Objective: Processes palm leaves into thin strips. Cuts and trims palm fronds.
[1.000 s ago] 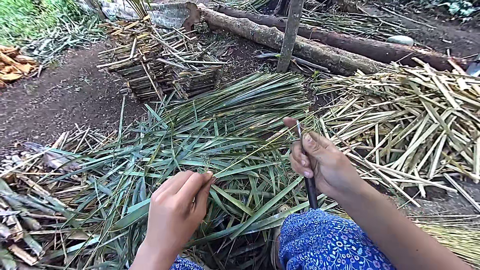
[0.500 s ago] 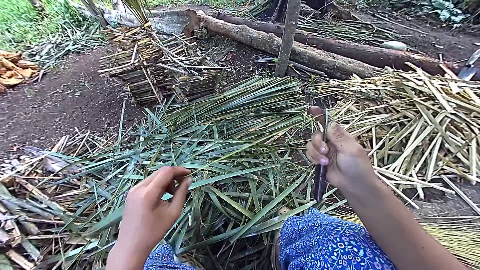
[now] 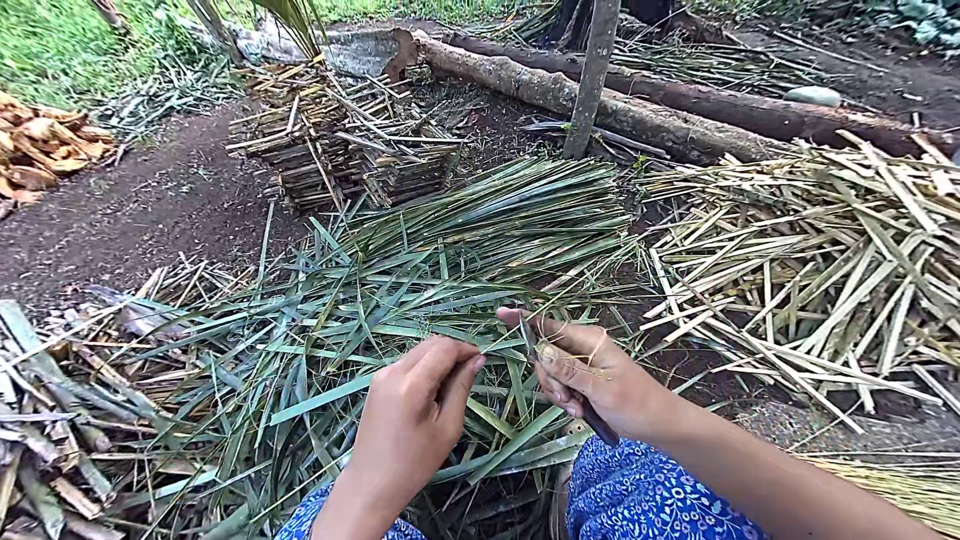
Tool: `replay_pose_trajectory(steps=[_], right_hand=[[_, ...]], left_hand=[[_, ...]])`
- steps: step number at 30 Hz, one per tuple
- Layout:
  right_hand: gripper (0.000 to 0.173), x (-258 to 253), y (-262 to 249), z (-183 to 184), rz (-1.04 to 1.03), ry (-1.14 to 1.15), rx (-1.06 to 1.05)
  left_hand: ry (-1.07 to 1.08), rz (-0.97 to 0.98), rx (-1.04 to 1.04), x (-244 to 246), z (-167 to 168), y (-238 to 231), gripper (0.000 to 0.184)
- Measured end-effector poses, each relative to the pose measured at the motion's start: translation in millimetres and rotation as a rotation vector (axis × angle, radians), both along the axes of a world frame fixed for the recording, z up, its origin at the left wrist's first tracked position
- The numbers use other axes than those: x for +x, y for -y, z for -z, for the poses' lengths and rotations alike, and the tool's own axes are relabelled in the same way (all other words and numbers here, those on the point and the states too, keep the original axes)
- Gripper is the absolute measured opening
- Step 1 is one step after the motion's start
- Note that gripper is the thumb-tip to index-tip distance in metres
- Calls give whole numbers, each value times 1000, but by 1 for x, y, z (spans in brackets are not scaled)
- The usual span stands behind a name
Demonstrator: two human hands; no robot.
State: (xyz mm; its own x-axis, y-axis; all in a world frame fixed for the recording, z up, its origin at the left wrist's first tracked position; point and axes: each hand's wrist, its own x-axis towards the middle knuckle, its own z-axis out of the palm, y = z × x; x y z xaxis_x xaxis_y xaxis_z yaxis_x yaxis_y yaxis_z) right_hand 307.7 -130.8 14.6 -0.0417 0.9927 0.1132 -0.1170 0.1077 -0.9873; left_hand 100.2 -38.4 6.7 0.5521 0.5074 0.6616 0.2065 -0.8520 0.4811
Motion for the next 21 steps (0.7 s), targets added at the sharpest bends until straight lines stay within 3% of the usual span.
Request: replay_pose_trajectory(steps=[10, 16, 21], right_hand=[[42, 69, -1, -11, 565, -220, 127], [42, 37, 1, -4, 370, -49, 110], [40, 8, 2, 2, 163, 69, 128]], left_hand=[[-142, -35, -186, -57, 3, -33, 31], [-173, -29, -153, -32, 1, -15, 33], [-48, -43, -96, 3, -8, 9, 26]])
